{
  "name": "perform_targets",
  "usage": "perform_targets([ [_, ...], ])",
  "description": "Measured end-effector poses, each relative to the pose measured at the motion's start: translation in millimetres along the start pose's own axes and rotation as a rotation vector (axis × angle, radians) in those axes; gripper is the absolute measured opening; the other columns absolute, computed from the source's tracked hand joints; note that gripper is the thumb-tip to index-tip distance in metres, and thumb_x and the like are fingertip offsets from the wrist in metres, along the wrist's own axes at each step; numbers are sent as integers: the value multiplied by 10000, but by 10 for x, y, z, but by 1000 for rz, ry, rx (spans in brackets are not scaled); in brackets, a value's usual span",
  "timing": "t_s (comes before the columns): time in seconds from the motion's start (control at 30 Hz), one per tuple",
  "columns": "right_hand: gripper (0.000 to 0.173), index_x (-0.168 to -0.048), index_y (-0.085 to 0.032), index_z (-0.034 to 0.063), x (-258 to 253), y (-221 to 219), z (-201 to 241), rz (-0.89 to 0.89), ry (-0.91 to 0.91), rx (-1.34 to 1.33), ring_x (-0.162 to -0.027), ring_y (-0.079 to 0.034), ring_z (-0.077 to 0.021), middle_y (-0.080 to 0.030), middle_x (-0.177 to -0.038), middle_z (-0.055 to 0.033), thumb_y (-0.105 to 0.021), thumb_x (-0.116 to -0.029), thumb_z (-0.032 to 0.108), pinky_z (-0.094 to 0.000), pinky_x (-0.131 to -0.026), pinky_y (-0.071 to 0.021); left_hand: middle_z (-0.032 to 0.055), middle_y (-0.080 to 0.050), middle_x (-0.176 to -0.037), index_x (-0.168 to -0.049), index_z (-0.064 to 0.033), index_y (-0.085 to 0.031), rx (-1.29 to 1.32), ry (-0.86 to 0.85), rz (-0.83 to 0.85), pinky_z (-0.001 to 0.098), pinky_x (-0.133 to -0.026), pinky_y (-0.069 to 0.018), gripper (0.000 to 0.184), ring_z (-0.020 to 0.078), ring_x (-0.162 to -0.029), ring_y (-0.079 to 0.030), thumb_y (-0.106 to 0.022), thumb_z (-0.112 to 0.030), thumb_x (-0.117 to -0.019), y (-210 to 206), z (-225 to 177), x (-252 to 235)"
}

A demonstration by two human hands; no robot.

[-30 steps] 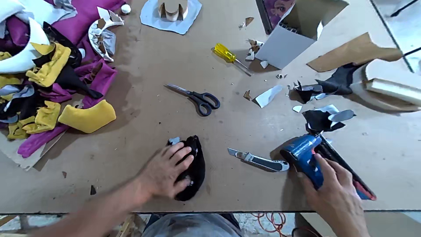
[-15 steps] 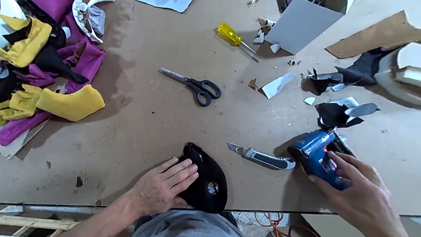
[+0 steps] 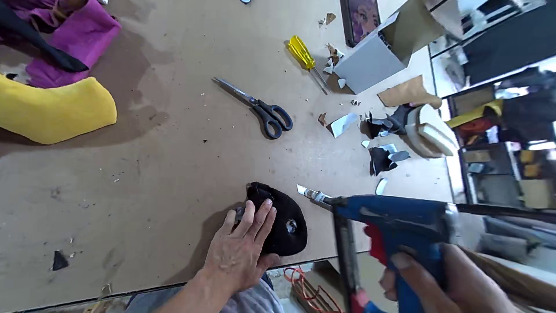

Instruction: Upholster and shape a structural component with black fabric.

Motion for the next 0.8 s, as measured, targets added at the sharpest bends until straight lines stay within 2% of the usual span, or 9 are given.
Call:
perform_targets([
  [0.13,370,-1309,-481,50,-297,-317,335,145,-89,-39,-619,-713,-167,-727,-984,-33,-514,-1017,276,-371,-529,-642,-34,-462,-1599,-1547,-260,-468,96,34,11,579,-1010,-434,804,302,-1417,-479,-384,-757,-922,7,19,-12],
  [0.23,334,-1214,-541,149,-546,-427,412,179,-197,-20,-533,-690,-189,-728,-884,-23,-522,-962,367,-363,-452,-618,-8,-443,-1611,-1540,-275,-474,132,56,51,580,-1017,-414,791,310,-1408,-480,-420,-753,-912,22,29,-47],
  [0.3,315,-1195,-558,153,-667,-443,479,193,-267,-12,-528,-690,-219,-728,-868,-58,-522,-959,358,-375,-449,-614,8,-433,-1618,-1541,-277,-475,159,60,96,596,-1023,-418,789,320,-1411,-482,-477,-736,-899,50,43,-81],
  [0.4,262,-1198,-549,130,-782,-466,586,229,-364,-32,-544,-697,-254,-708,-840,-117,-496,-1013,309,-388,-477,-623,13,-429,-1620,-1543,-273,-471,200,54,112,595,-1021,-415,804,324,-1409,-481,-515,-732,-883,37,60,-91],
  [0.47,224,-1202,-541,114,-829,-491,628,251,-444,-40,-554,-699,-262,-710,-870,-143,-481,-1053,270,-386,-488,-622,18,-412,-1631,-1548,-272,-462,234,54,140,595,-1032,-401,808,321,-1429,-460,-532,-725,-883,36,64,-98],
  [0.67,203,-1217,-535,113,-959,-563,751,300,-529,1,-564,-695,-248,-719,-958,-137,-473,-1078,248,-361,-499,-618,32,-416,-1629,-1548,-269,-459,293,47,179,589,-1056,-379,815,300,-1464,-426,-583,-695,-864,46,101,-138],
  [0.8,190,-1217,-527,113,-1010,-559,822,297,-566,42,-552,-687,-251,-697,-901,-142,-480,-1083,240,-364,-492,-615,30,-449,-1608,-1537,-262,-478,279,44,152,573,-1045,-390,820,281,-1446,-453,-584,-700,-853,41,104,-143],
])
Point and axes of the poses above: each hand's wrist, its own x-axis away from the middle knuckle, its own y-axis out of the back of the hand, z = x × y, the point moved 5 cm from there along -x, towards the middle knuckle
